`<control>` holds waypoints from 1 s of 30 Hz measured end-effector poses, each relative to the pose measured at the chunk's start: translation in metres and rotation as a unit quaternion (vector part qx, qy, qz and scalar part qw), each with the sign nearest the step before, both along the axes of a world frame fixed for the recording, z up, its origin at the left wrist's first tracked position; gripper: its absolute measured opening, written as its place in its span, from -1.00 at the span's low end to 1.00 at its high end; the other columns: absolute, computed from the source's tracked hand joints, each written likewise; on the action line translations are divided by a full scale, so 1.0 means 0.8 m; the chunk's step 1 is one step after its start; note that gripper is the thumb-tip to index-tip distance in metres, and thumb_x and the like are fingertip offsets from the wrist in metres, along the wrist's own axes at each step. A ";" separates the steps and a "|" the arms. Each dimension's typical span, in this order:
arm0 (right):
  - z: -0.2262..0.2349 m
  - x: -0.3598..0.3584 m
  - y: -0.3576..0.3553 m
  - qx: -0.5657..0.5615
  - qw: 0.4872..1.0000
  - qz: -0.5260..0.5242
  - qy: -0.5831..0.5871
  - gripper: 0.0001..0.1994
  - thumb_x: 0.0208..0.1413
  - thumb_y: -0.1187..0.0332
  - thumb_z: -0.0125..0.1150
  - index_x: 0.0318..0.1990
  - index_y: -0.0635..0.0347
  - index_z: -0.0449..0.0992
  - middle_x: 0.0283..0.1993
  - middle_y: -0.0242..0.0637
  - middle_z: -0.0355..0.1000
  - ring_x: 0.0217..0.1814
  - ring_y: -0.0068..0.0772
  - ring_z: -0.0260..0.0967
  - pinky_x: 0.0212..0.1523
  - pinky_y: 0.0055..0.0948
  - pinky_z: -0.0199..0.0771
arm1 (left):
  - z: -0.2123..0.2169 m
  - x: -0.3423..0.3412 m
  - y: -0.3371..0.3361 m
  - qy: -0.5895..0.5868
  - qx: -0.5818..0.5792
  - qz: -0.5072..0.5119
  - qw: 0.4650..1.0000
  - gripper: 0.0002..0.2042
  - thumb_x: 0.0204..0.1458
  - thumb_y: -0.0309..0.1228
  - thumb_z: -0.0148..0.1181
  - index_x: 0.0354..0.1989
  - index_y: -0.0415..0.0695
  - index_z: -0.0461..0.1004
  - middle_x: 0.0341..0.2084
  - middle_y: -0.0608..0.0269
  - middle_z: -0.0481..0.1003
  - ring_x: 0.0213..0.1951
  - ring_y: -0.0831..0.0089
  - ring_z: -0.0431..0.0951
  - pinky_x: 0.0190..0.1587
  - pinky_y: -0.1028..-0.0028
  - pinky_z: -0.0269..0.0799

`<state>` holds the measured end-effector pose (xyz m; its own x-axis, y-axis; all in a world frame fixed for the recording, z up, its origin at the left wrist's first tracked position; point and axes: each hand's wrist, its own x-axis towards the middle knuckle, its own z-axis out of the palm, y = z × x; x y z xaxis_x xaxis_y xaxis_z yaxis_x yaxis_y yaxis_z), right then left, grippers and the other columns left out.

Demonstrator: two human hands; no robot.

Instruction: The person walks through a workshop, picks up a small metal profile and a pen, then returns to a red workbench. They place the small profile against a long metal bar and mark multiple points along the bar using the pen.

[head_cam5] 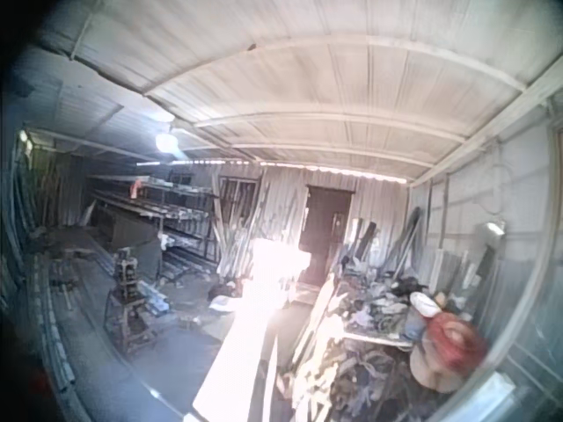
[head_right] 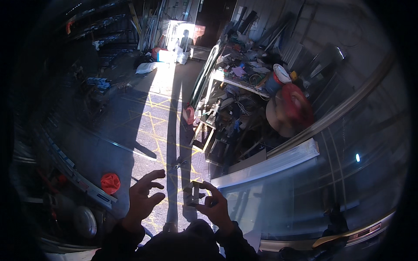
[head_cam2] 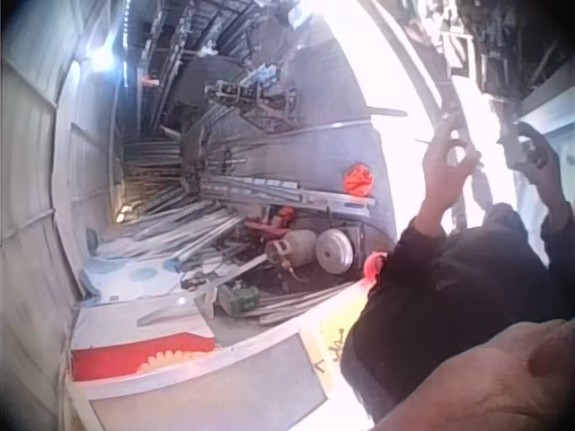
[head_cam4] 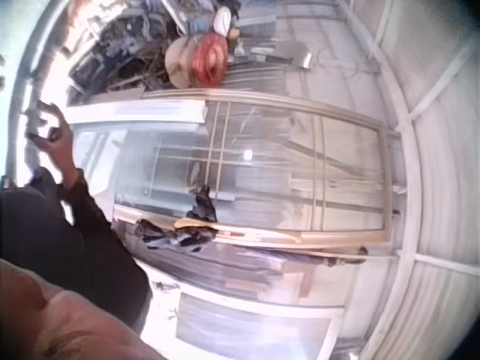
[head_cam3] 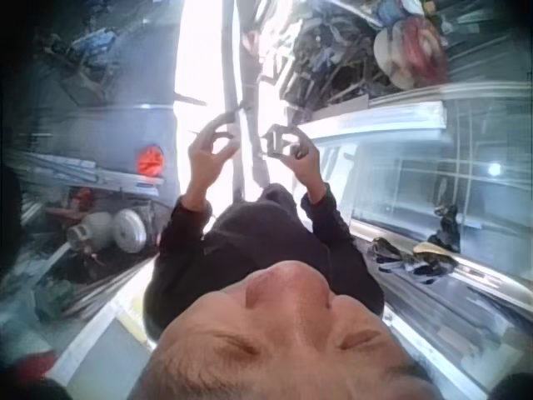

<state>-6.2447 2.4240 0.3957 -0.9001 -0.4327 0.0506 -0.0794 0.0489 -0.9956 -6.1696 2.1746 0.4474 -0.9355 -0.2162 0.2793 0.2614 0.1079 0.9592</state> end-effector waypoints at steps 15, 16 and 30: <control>0.006 -0.493 -0.156 0.019 0.980 0.192 -0.038 -0.09 -0.15 0.51 0.55 0.45 0.12 0.25 -0.55 -0.58 0.29 -0.55 -0.80 0.12 -0.49 -0.62 0.07 | -0.063 -0.442 -0.088 -0.116 0.042 -0.009 0.992 -0.13 -0.25 -0.55 0.53 0.37 -0.27 0.27 0.22 0.01 0.41 0.17 0.26 0.52 0.17 0.31 0.50; 0.007 -0.518 -0.173 0.017 0.978 0.203 -0.047 -0.10 -0.13 0.49 0.57 0.45 0.11 0.26 -0.34 -0.53 0.34 -0.45 -0.77 0.18 -0.40 -0.61 0.17 | -0.063 -0.463 -0.101 -0.111 0.037 0.010 0.993 -0.12 -0.25 -0.55 0.54 0.37 -0.27 0.27 0.23 0.01 0.40 0.16 0.26 0.52 0.17 0.31 0.50; 0.019 -0.816 -0.482 0.013 0.965 0.262 -0.021 -0.13 -0.14 0.41 0.61 0.41 0.11 0.33 -0.18 -0.52 0.28 -0.45 -0.80 0.07 -0.43 -0.66 0.12 | -0.079 -0.742 -0.396 -0.042 0.044 0.074 0.995 -0.14 -0.34 -0.56 0.59 0.28 -0.29 0.33 0.16 0.02 0.41 0.18 0.22 0.49 0.16 0.26 0.51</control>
